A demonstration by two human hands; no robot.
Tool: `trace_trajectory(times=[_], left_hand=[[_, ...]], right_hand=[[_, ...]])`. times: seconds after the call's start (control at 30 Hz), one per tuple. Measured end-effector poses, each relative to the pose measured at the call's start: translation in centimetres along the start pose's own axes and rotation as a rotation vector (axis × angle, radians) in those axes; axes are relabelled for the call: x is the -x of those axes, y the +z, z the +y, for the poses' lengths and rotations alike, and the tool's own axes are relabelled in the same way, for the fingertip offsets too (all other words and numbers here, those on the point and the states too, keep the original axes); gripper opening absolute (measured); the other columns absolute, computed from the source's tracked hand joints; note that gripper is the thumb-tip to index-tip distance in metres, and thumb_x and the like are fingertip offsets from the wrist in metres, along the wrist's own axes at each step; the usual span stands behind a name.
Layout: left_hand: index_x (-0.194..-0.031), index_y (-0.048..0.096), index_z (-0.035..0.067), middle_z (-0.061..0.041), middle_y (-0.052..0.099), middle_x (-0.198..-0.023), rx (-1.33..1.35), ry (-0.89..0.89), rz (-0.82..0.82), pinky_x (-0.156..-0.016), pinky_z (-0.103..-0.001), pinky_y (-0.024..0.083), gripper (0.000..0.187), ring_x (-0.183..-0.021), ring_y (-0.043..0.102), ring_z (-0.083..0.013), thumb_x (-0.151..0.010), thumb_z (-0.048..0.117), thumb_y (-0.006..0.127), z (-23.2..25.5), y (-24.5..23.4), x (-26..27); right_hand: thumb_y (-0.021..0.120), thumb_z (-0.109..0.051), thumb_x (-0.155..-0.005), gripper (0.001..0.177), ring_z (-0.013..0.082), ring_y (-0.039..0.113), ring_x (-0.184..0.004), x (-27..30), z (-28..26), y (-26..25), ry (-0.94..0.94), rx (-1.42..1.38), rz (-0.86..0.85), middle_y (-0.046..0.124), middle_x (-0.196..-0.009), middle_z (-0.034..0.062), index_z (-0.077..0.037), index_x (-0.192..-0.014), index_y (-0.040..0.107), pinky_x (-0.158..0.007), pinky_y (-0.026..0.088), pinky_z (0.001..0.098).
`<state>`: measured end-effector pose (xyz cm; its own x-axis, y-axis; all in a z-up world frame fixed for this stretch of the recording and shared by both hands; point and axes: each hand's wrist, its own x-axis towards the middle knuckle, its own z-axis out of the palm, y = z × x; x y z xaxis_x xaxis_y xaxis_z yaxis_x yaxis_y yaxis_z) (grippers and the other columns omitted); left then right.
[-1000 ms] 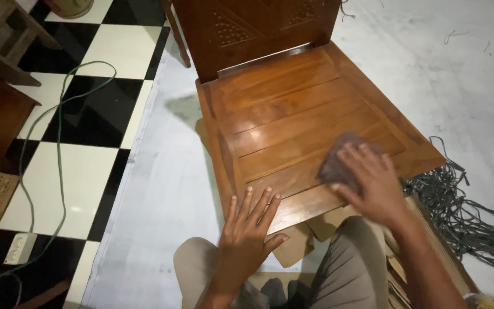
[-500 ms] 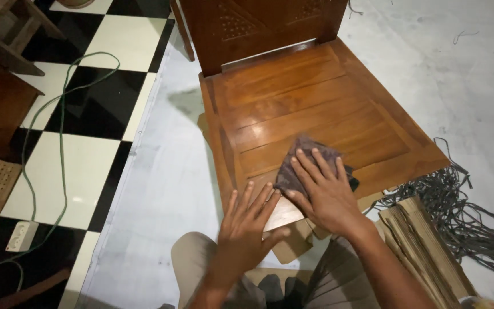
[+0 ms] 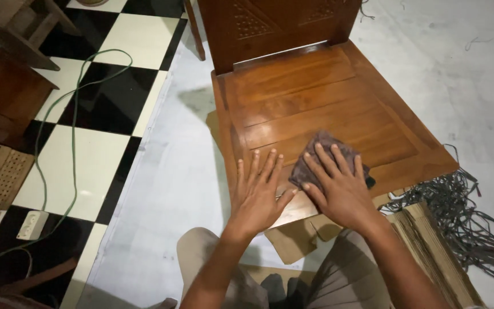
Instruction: The person sands and polishes a wooden chair using a piece of sandpaper.
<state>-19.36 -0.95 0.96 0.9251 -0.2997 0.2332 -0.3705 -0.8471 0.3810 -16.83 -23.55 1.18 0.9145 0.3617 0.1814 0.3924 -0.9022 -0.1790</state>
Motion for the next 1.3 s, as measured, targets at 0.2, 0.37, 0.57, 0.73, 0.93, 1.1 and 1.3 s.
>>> trace_trajectory(times=[0.2, 0.37, 0.57, 0.73, 0.93, 1.1, 1.3], left_hand=[[-0.156, 0.039, 0.004, -0.015, 0.031, -0.166, 0.015, -0.009, -0.011, -0.121, -0.063, 0.009, 0.079, -0.153, 0.02, -0.0421, -0.097, 0.053, 0.057, 0.2, -0.4, -0.1], [-0.155, 0.041, 0.002, -0.017, 0.036, -0.163, 0.059, -0.008, 0.037, -0.122, -0.062, 0.014, 0.077, -0.152, 0.025, -0.0434, -0.097, 0.048, 0.061, 0.1, -0.2, 0.2], [-0.154, 0.047, 0.005, -0.017, 0.045, -0.162, 0.164, -0.004, 0.26, -0.124, -0.061, 0.02, 0.07, -0.154, 0.036, -0.0414, -0.1, 0.047, 0.062, 0.0, -0.2, 0.6], [-0.156, 0.045, 0.004, -0.02, 0.042, -0.162, 0.058, -0.024, 0.228, -0.122, -0.063, 0.02, 0.075, -0.151, 0.033, -0.0456, -0.1, 0.05, 0.062, 0.1, -0.1, 0.5], [-0.157, 0.041, 0.003, -0.022, 0.035, -0.164, 0.06, -0.04, 0.151, -0.121, -0.062, 0.018, 0.083, -0.153, 0.026, -0.0454, -0.096, 0.056, 0.06, 0.3, 0.2, 0.6], [-0.157, 0.04, 0.003, -0.02, 0.032, -0.166, 0.066, -0.048, 0.078, -0.122, -0.061, 0.014, 0.083, -0.155, 0.023, -0.0434, -0.098, 0.059, 0.058, 0.3, 0.2, 0.2], [-0.157, 0.039, 0.002, -0.02, 0.03, -0.166, 0.063, -0.037, 0.049, -0.122, -0.061, 0.013, 0.083, -0.154, 0.022, -0.0431, -0.099, 0.058, 0.056, 0.1, 0.1, 0.1]], right_hand=[[0.044, -0.057, -0.098, 0.069, 0.0362, 0.018, -0.154, -2.1, 3.2, 0.4, 0.04, 0.043, -0.08, 0.024, -0.168, 0.0087, -0.024, -0.158, 0.036, -0.116, 0.008, 0.0698], [0.042, -0.059, -0.098, 0.073, 0.0359, 0.012, -0.155, -4.4, -0.2, 2.2, 0.133, 0.09, -0.088, 0.017, -0.17, 0.0096, -0.021, -0.16, 0.03, -0.117, 0.006, 0.0699], [0.046, -0.056, -0.096, 0.075, 0.0376, 0.008, -0.155, -5.3, -5.7, 1.9, -0.203, 0.04, -0.208, 0.015, -0.17, 0.011, -0.02, -0.16, 0.029, -0.115, 0.004, 0.0693], [0.048, -0.054, -0.098, 0.068, 0.0328, 0.01, -0.158, -8.1, -4.2, 2.8, -0.325, -0.055, -0.26, 0.019, -0.171, 0.0047, -0.026, -0.159, 0.034, -0.121, 0.004, 0.0668], [0.043, -0.056, -0.101, 0.071, 0.0357, 0.013, -0.155, -7.7, -2.1, 2.9, -0.074, -0.003, -0.125, 0.02, -0.169, 0.0102, -0.018, -0.159, 0.033, -0.118, 0.009, 0.0693], [0.042, -0.059, -0.1, 0.078, 0.0395, 0.014, -0.154, -5.0, -2.4, 3.5, 0.053, 0.058, -0.104, 0.02, -0.169, 0.0131, -0.009, -0.159, 0.031, -0.113, 0.012, 0.0738], [0.042, -0.06, -0.099, 0.079, 0.0392, 0.014, -0.155, -7.9, 0.1, 2.6, -0.025, 0.052, -0.131, 0.02, -0.169, 0.0131, -0.01, -0.159, 0.032, -0.115, 0.011, 0.0727]])
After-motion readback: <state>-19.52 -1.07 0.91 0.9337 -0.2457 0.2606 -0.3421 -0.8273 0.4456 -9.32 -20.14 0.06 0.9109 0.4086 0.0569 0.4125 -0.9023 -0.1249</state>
